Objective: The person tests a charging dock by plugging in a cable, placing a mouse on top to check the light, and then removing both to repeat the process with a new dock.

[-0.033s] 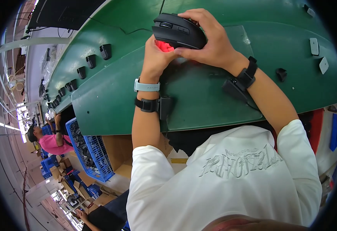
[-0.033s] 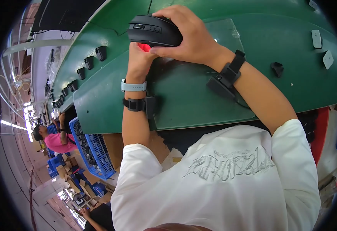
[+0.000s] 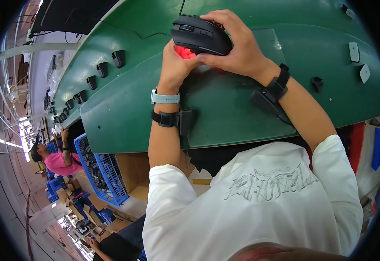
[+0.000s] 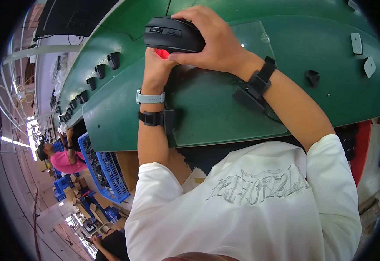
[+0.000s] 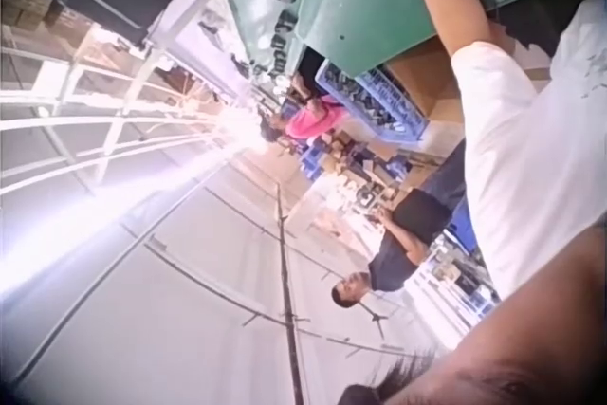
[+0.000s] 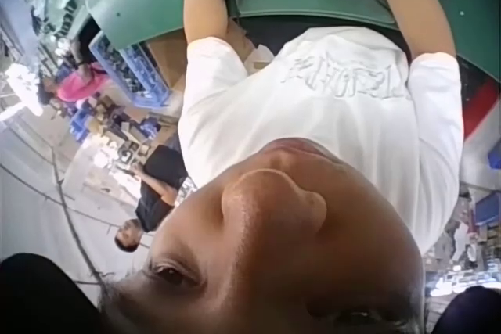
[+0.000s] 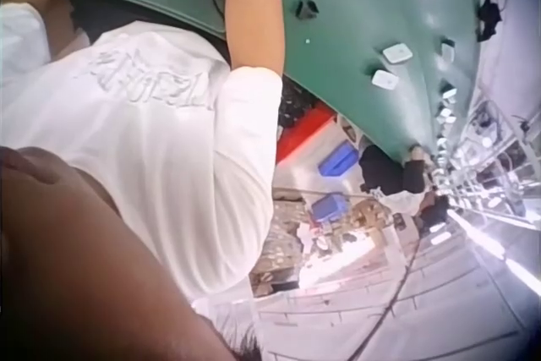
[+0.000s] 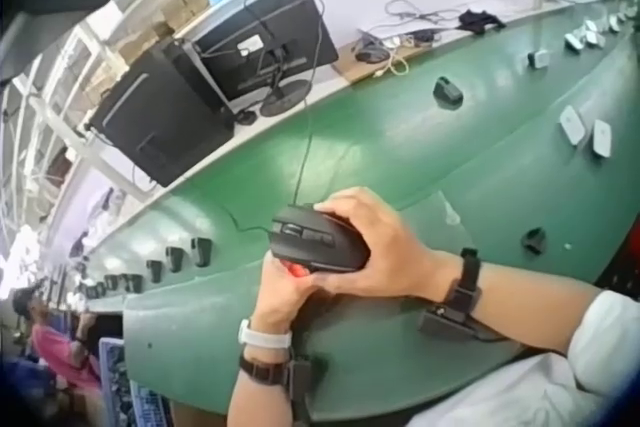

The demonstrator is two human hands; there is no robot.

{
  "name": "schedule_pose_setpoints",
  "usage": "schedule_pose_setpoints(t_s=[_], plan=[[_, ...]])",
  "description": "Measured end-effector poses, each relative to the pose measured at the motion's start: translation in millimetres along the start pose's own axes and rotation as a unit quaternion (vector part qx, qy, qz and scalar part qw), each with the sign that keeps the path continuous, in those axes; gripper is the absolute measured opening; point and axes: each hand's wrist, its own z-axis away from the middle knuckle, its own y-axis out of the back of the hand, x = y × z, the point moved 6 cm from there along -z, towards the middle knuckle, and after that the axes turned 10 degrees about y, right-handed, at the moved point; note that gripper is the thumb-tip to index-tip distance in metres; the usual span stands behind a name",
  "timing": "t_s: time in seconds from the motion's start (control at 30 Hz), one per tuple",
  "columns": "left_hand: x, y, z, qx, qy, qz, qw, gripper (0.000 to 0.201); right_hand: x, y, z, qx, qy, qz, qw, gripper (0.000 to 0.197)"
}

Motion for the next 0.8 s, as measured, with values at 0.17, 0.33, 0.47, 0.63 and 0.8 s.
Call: schedule_pose_setpoints(t_s=[0.17,0.33,0.47,0.63,0.8], plan=[[-4,2,0,0.008,0.028,0.019,0.999,0.054,3,0,2,-0.003,-0.017,-0.012,1.000,0.074],[-6,4,-1,0.011,0.028,0.001,1.000,0.056,3,1,1,-0.005,-0.029,-0.010,1.000,0.072],[-2,3,1,0.007,0.044,-0.003,0.999,0.053,4,-1,1,-0.007,-0.040,-0.005,0.999,0.073],[22,5,3,0.024,-0.001,0.216,0.976,0.055,23,5,8,0.024,-0.079,-0.124,0.989,0.059],[26,47,5,0.147,-0.138,-0.039,0.979,0.049,12,-28,15,-0.282,-0.063,-0.182,0.940,0.055]])
